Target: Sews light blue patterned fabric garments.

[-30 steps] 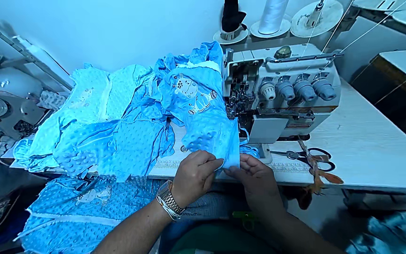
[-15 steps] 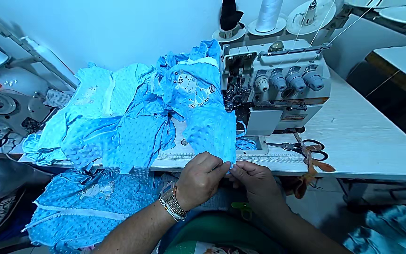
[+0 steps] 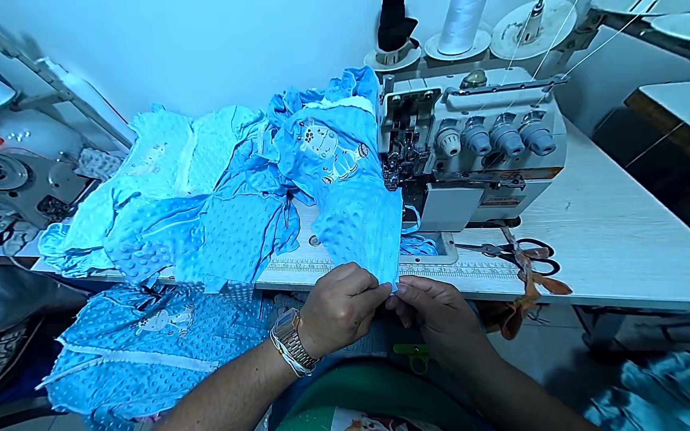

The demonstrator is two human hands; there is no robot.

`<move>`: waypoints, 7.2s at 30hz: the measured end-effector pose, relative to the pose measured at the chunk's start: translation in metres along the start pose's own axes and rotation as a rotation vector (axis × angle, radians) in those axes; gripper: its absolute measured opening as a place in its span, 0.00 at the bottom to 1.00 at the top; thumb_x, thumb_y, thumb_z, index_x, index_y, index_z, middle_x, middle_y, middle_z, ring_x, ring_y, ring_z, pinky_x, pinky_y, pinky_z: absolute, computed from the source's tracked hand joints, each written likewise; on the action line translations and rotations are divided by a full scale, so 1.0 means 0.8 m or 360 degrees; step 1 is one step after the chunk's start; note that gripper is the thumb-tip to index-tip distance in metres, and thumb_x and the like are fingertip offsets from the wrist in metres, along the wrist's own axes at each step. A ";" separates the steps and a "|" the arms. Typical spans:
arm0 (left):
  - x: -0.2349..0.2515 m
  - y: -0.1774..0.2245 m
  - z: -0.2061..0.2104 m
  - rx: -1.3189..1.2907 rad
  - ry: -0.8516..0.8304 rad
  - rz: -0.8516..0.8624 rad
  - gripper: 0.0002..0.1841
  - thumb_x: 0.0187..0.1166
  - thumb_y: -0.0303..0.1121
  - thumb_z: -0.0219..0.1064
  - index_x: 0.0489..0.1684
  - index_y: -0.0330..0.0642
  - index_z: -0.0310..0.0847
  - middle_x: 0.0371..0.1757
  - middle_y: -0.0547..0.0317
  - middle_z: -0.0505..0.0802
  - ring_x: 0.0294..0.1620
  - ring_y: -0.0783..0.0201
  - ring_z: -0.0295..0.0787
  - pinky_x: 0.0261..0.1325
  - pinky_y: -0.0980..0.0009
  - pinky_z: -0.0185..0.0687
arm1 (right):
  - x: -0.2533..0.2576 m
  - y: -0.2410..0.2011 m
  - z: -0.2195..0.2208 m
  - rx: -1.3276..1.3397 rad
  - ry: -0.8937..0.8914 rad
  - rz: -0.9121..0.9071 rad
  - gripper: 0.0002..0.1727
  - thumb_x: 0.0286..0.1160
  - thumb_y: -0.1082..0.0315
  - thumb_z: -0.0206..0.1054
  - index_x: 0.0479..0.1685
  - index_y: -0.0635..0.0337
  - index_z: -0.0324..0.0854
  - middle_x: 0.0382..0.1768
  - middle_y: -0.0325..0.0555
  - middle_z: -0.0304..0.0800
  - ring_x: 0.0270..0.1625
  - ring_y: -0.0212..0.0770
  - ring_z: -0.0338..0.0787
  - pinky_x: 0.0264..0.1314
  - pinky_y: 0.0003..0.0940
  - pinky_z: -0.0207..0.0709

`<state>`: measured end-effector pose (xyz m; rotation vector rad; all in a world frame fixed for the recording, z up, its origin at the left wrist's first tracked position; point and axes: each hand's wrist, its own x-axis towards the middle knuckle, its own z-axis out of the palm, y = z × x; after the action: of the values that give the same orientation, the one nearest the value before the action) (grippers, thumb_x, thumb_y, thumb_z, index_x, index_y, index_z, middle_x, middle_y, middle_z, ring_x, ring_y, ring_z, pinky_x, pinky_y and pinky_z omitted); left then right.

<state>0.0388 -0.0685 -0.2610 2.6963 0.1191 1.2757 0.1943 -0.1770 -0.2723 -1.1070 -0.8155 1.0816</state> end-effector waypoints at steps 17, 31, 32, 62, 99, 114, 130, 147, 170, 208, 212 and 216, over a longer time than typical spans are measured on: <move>0.030 -0.031 0.025 0.0299 -0.0261 -0.0108 0.33 0.56 0.46 0.76 0.61 0.33 0.83 0.79 0.36 0.81 0.85 0.38 0.71 0.84 0.41 0.63 | 0.005 -0.010 0.018 0.0181 0.0160 0.0077 0.17 0.83 0.70 0.63 0.22 0.59 0.88 0.18 0.39 0.85 0.18 0.23 0.77 0.22 0.13 0.70; 0.064 -0.085 0.031 0.0519 -0.0378 0.0095 0.21 0.76 0.23 0.58 0.65 0.34 0.88 0.68 0.46 0.92 0.71 0.46 0.88 0.75 0.52 0.80 | 0.008 0.022 0.014 0.0294 0.0229 -0.0063 0.14 0.80 0.70 0.65 0.23 0.58 0.89 0.21 0.38 0.89 0.20 0.18 0.79 0.22 0.11 0.69; 0.066 -0.086 0.030 0.0503 -0.0415 0.0073 0.21 0.75 0.23 0.59 0.67 0.35 0.87 0.69 0.46 0.91 0.72 0.46 0.87 0.75 0.50 0.79 | 0.011 0.021 0.013 0.0285 0.0244 -0.0063 0.14 0.79 0.70 0.65 0.23 0.58 0.89 0.21 0.37 0.89 0.20 0.18 0.79 0.22 0.11 0.69; 0.130 -0.099 0.014 0.0642 -0.0785 -0.0968 0.17 0.83 0.29 0.59 0.65 0.32 0.85 0.69 0.34 0.88 0.74 0.41 0.85 0.66 0.46 0.84 | 0.116 -0.018 -0.009 -0.0233 0.0564 -0.0049 0.25 0.89 0.65 0.58 0.14 0.57 0.81 0.11 0.35 0.76 0.12 0.26 0.70 0.16 0.19 0.65; 0.042 -0.061 -0.187 0.0664 -0.1838 -0.2042 0.24 0.81 0.55 0.67 0.33 0.39 0.88 0.32 0.46 0.91 0.39 0.45 0.89 0.45 0.41 0.80 | 0.085 -0.016 0.015 0.0632 0.0491 0.0317 0.14 0.91 0.61 0.57 0.41 0.62 0.80 0.25 0.45 0.87 0.20 0.30 0.84 0.19 0.22 0.76; 0.140 -0.123 -0.014 0.0300 -0.1031 0.0533 0.12 0.76 0.19 0.64 0.53 0.38 0.86 0.56 0.44 0.92 0.57 0.45 0.90 0.47 0.53 0.84 | 0.095 -0.030 0.018 0.0270 0.0750 -0.0157 0.07 0.77 0.82 0.67 0.43 0.61 0.78 0.31 0.43 0.90 0.28 0.35 0.93 0.26 0.30 0.89; 0.231 -0.138 -0.036 -0.0621 -0.1454 -0.0249 0.06 0.79 0.26 0.70 0.37 0.33 0.92 0.35 0.56 0.93 0.34 0.74 0.83 0.40 0.75 0.75 | 0.115 -0.049 0.008 -0.0309 0.0605 -0.0654 0.05 0.76 0.79 0.68 0.44 0.61 0.86 0.31 0.37 0.93 0.30 0.28 0.93 0.34 0.24 0.91; 0.227 -0.142 -0.032 -0.0842 -0.1156 -0.0426 0.05 0.72 0.24 0.76 0.30 0.34 0.86 0.21 0.67 0.84 0.22 0.82 0.75 0.28 0.85 0.69 | 0.115 -0.048 0.016 -0.0327 0.0633 -0.0896 0.09 0.75 0.79 0.68 0.50 0.63 0.89 0.35 0.35 0.95 0.34 0.25 0.93 0.41 0.20 0.89; 0.180 -0.165 -0.004 -0.0782 -0.0745 -0.0183 0.09 0.83 0.25 0.64 0.33 0.32 0.88 0.29 0.58 0.90 0.32 0.77 0.84 0.40 0.78 0.78 | 0.073 0.034 0.067 -0.0027 0.0480 -0.0484 0.17 0.75 0.71 0.68 0.59 0.65 0.71 0.39 0.43 0.92 0.40 0.33 0.95 0.43 0.28 0.91; 0.128 -0.137 0.023 0.0350 -0.0384 0.0403 0.11 0.73 0.22 0.61 0.32 0.41 0.92 0.34 0.55 0.95 0.42 0.55 0.91 0.52 0.58 0.77 | 0.028 0.065 0.033 0.0145 0.0364 -0.0374 0.06 0.81 0.75 0.63 0.39 0.63 0.85 0.29 0.37 0.93 0.31 0.27 0.92 0.36 0.22 0.88; 0.118 -0.103 0.015 0.0470 -0.0528 0.0219 0.14 0.77 0.32 0.60 0.44 0.40 0.95 0.47 0.53 0.98 0.47 0.56 0.94 0.52 0.56 0.81 | 0.028 0.063 0.021 0.0178 0.0353 -0.0406 0.05 0.82 0.75 0.62 0.40 0.60 0.83 0.31 0.35 0.93 0.34 0.27 0.93 0.41 0.23 0.89; 0.104 -0.080 0.014 0.0573 -0.0711 0.0026 0.22 0.85 0.42 0.55 0.61 0.37 0.89 0.68 0.48 0.91 0.66 0.54 0.90 0.60 0.53 0.80 | 0.030 0.057 0.013 0.0159 0.0342 -0.0431 0.06 0.81 0.76 0.62 0.39 0.60 0.84 0.31 0.33 0.92 0.34 0.25 0.92 0.42 0.21 0.88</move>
<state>0.0998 0.0050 -0.2154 3.2182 0.2957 0.6747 0.1801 -0.1475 -0.3134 -0.9772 -0.7086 0.7549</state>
